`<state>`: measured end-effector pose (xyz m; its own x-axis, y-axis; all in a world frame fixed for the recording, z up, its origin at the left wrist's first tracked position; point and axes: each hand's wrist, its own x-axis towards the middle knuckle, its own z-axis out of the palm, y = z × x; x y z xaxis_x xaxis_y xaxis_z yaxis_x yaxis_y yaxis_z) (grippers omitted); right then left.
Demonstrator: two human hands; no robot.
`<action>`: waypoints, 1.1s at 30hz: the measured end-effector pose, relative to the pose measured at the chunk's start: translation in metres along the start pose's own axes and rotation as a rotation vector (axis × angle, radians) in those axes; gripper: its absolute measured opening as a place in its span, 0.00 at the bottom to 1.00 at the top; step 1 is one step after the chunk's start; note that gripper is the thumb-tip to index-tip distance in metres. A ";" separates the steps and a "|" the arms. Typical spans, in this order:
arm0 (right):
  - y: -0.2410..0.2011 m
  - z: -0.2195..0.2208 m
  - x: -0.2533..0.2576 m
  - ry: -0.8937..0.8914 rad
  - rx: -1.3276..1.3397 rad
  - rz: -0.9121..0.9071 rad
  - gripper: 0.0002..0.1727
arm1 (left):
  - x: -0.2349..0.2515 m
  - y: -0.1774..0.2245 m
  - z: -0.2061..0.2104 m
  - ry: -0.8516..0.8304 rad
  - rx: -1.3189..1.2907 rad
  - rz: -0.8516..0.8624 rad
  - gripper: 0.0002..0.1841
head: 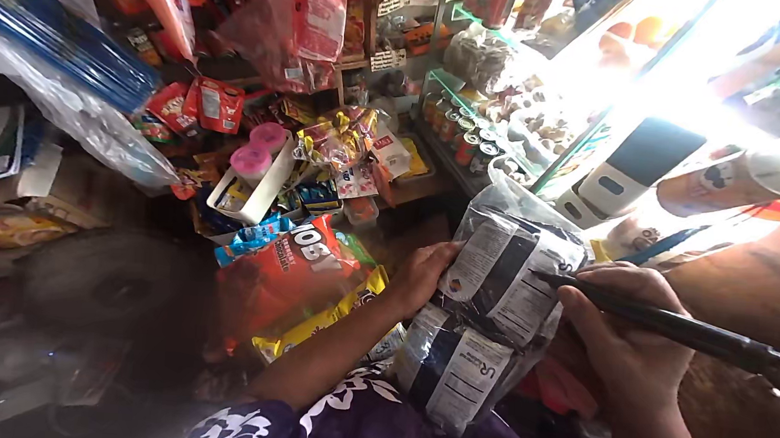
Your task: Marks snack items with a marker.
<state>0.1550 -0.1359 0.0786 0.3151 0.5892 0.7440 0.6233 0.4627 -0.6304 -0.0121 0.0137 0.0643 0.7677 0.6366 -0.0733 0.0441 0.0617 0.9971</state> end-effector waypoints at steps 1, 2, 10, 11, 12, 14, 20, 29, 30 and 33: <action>0.000 -0.001 0.000 -0.020 0.002 0.004 0.05 | 0.000 0.000 0.000 -0.002 0.006 -0.001 0.23; 0.000 -0.003 0.000 -0.049 0.018 0.017 0.05 | 0.000 0.000 0.000 -0.007 0.010 -0.003 0.23; -0.004 0.004 0.008 -0.019 0.058 0.104 0.09 | 0.002 -0.001 -0.002 -0.014 -0.025 0.000 0.22; -0.003 0.005 0.007 -0.017 0.051 0.101 0.09 | 0.002 -0.002 -0.002 -0.010 -0.025 0.000 0.22; -0.003 0.004 0.007 -0.030 0.048 0.097 0.08 | 0.002 -0.002 -0.002 -0.006 -0.021 -0.004 0.22; -0.003 0.002 0.005 -0.087 0.081 0.103 0.06 | 0.001 -0.002 -0.003 -0.003 -0.008 -0.009 0.22; -0.004 0.004 0.009 -0.060 0.103 0.128 0.09 | 0.002 -0.001 -0.003 -0.001 -0.008 -0.004 0.22; -0.004 -0.013 -0.005 -0.257 0.430 0.297 0.07 | 0.003 -0.004 -0.007 0.073 -0.060 -0.026 0.21; 0.000 -0.017 -0.009 -0.256 0.499 0.272 0.09 | 0.003 -0.005 -0.008 0.099 -0.080 -0.037 0.21; 0.008 -0.023 -0.022 -0.084 0.595 0.230 0.11 | 0.004 -0.007 -0.011 0.185 -0.150 -0.098 0.20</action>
<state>0.1697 -0.1608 0.0625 0.3212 0.7558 0.5706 0.0351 0.5926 -0.8048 -0.0168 0.0243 0.0568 0.6342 0.7507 -0.1851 0.0063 0.2343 0.9721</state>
